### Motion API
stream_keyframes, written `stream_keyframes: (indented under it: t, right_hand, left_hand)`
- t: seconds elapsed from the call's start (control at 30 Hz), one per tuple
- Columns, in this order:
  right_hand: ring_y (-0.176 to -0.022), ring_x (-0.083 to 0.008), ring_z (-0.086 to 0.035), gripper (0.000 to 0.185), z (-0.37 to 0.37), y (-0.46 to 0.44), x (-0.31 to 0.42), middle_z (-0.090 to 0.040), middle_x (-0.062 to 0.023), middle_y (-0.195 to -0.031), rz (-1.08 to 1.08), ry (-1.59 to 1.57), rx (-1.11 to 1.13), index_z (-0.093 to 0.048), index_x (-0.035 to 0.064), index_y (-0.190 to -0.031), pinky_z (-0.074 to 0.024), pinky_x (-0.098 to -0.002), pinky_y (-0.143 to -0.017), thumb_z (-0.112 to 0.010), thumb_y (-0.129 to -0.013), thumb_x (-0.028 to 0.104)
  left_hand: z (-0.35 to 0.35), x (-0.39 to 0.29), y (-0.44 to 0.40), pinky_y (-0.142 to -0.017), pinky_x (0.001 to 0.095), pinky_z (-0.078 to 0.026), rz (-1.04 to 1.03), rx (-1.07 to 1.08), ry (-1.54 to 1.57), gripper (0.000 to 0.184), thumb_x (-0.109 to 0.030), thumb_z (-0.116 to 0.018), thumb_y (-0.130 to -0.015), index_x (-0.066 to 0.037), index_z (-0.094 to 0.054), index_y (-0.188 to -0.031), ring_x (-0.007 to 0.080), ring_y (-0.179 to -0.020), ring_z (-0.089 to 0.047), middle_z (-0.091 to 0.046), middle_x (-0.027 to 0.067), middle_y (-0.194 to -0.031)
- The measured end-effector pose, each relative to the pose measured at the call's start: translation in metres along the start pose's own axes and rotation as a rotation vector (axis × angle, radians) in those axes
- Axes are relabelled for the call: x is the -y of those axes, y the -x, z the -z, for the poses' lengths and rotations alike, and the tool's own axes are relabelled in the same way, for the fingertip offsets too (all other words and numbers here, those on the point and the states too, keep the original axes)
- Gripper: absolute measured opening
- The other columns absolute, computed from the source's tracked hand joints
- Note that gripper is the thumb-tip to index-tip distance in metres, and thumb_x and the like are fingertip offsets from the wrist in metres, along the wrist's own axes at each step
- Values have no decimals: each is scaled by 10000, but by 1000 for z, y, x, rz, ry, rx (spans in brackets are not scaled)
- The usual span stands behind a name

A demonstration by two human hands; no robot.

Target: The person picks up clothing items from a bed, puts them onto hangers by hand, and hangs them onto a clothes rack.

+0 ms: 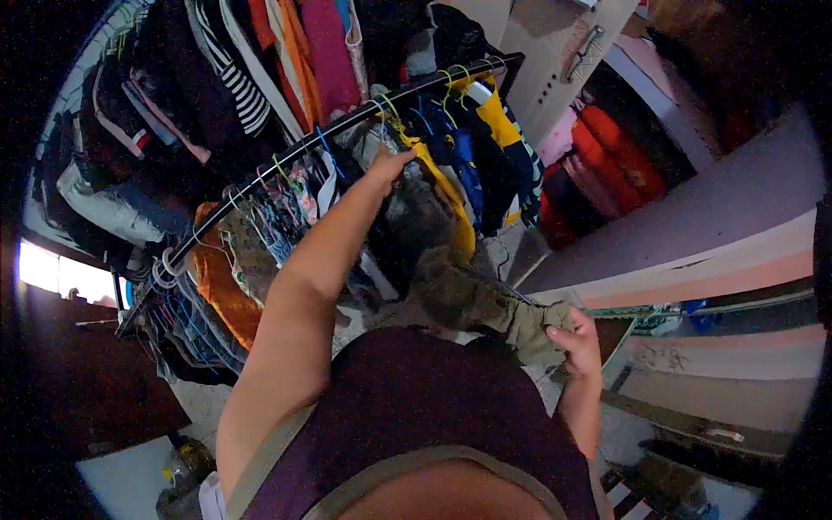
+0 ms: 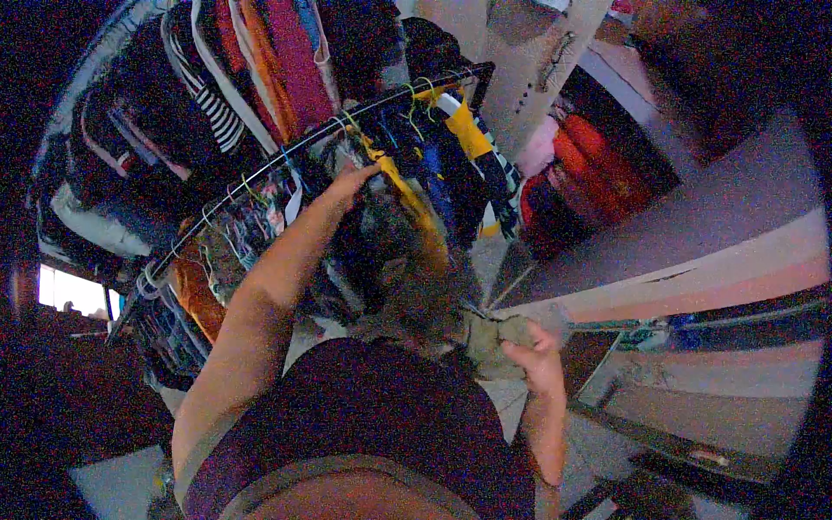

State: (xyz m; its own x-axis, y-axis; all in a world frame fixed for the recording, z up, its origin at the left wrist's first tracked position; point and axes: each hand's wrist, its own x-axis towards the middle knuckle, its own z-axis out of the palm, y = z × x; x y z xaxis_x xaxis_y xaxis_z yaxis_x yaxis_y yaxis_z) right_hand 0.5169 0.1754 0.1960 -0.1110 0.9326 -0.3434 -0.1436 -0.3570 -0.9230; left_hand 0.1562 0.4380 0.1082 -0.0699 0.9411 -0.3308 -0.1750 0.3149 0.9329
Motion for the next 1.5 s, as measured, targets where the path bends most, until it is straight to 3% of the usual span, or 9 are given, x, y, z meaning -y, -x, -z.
stream_keyframes:
  t: [0.2,0.4,0.7,0.87,0.97,1.0,1.1,1.33,1.5]
  right_hand:
    - [-820,-131,-575,299,-29,-12,2,-620,-41,-929,152,112,-101,-585,10,-1031,-459,-283,-746,-645,-740,53]
    - [-843,-140,-575,304,-66,-53,5,-609,-61,-965,154,69,-148,-552,-23,-1059,-456,-282,-740,-603,-772,65]
    - [-818,-156,-595,267,-141,-118,16,-617,-76,-945,117,-135,160,-553,-17,-1049,-471,-286,-746,-578,-787,28]
    - [-908,-176,-565,300,-148,-118,18,-600,-75,-1017,216,164,423,-558,19,-1092,-464,-314,-788,-569,-792,29]
    - [-923,-190,-564,293,-135,-130,-16,-596,-85,-1031,109,-91,462,-558,24,-1094,-463,-329,-802,-564,-807,78]
    - [-924,-194,-564,296,-131,-131,-28,-595,-86,-1035,154,-32,471,-557,25,-1096,-462,-332,-804,-564,-809,96]
    - [-926,-200,-563,312,-125,-125,-48,-594,-87,-1042,465,461,455,-552,29,-1105,-459,-333,-804,-564,-814,139]
    - [-877,-178,-576,320,-170,-103,13,-599,-64,-1028,87,-23,303,-544,24,-1118,-458,-317,-790,-560,-825,151]
    - [-869,-210,-586,337,-184,-125,15,-609,-92,-1003,585,257,238,-539,21,-1117,-460,-341,-781,-570,-812,161]
  left_hand:
    - [-14,32,-71,-939,388,-360,79,109,-50,1044,-315,-707,-713,-27,25,-1399,340,-1170,-401,-284,230,-1370]
    - [13,3,-15,-931,362,-367,56,207,-146,939,-273,-675,-731,-9,-67,-1396,308,-1151,-428,-349,204,-1337]
    - [79,16,19,-947,358,-348,-162,-333,-122,797,-271,-585,-801,-13,-115,-1391,312,-1171,-417,-363,206,-1331]
    - [97,-11,53,-985,339,-304,-14,-400,-124,807,-490,-443,-857,-40,-60,-1407,306,-1232,-353,-309,195,-1376]
    - [108,-11,63,-984,339,-303,42,-458,-203,788,-481,-444,-862,-60,-66,-1411,303,-1243,-339,-303,187,-1381]
    - [124,-4,57,-893,691,-222,174,-409,-218,862,-640,-426,-798,-200,-19,-1418,386,-1309,-177,-138,99,-1466]
    - [120,-3,62,-986,345,-299,61,-485,-208,760,-467,-437,-869,-66,-86,-1410,302,-1250,-328,-304,182,-1382]
    - [143,10,53,-950,372,-344,20,-419,-212,775,-481,-454,-854,-87,-89,-1413,315,-1218,-378,-340,189,-1363]
    - [128,-6,81,-974,409,-318,63,-385,-350,772,-483,-459,-847,-116,-88,-1416,324,-1247,-337,-332,183,-1373]
